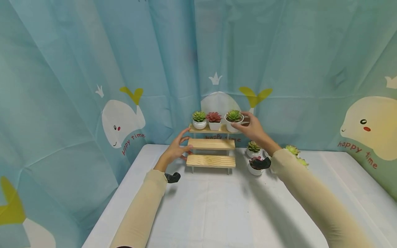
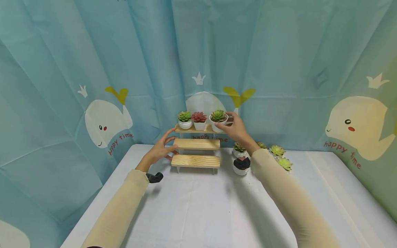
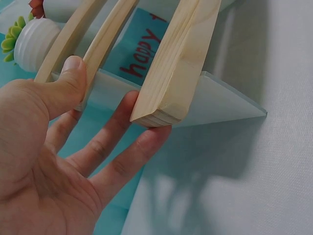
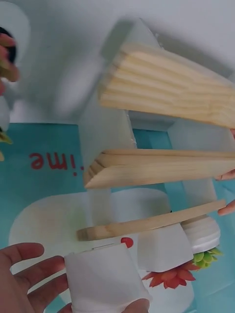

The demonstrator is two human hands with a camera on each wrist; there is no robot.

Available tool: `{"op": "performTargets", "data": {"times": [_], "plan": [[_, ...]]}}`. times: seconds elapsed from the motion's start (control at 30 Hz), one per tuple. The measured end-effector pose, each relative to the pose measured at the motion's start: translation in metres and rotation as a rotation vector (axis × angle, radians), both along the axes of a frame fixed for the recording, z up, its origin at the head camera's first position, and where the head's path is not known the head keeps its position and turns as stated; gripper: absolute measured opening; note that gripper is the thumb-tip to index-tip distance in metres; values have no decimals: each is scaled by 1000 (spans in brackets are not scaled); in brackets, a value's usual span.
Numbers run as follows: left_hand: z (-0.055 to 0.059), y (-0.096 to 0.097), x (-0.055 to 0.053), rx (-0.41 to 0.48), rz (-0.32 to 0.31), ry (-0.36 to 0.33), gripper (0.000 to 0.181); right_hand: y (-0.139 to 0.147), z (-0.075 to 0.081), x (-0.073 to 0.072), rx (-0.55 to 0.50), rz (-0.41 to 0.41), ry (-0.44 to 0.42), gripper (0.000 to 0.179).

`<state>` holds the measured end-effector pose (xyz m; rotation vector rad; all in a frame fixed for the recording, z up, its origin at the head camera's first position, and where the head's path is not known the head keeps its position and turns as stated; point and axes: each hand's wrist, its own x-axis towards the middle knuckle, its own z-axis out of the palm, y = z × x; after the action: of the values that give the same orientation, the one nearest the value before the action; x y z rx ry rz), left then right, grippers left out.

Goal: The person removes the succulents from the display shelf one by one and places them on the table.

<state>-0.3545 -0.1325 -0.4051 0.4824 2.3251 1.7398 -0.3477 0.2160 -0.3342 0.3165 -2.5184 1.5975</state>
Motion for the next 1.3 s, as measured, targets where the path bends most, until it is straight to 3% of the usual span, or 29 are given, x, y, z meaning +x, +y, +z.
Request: {"op": "performTargets", "data": {"times": [0.37, 0.67, 0.97, 1.3], "plan": [[-1, 0, 0, 13, -5, 1, 81, 32, 11, 39, 107, 42, -23, 88], [-2, -2, -2, 7, -13, 6, 81, 52, 8, 66, 159, 60, -21, 85], [0, -2, -2, 4, -15, 14, 82, 67, 1, 94, 184, 65, -36, 84], [0, -2, -2, 11, -17, -1, 82, 80, -18, 122, 176, 58, -47, 79]]}}
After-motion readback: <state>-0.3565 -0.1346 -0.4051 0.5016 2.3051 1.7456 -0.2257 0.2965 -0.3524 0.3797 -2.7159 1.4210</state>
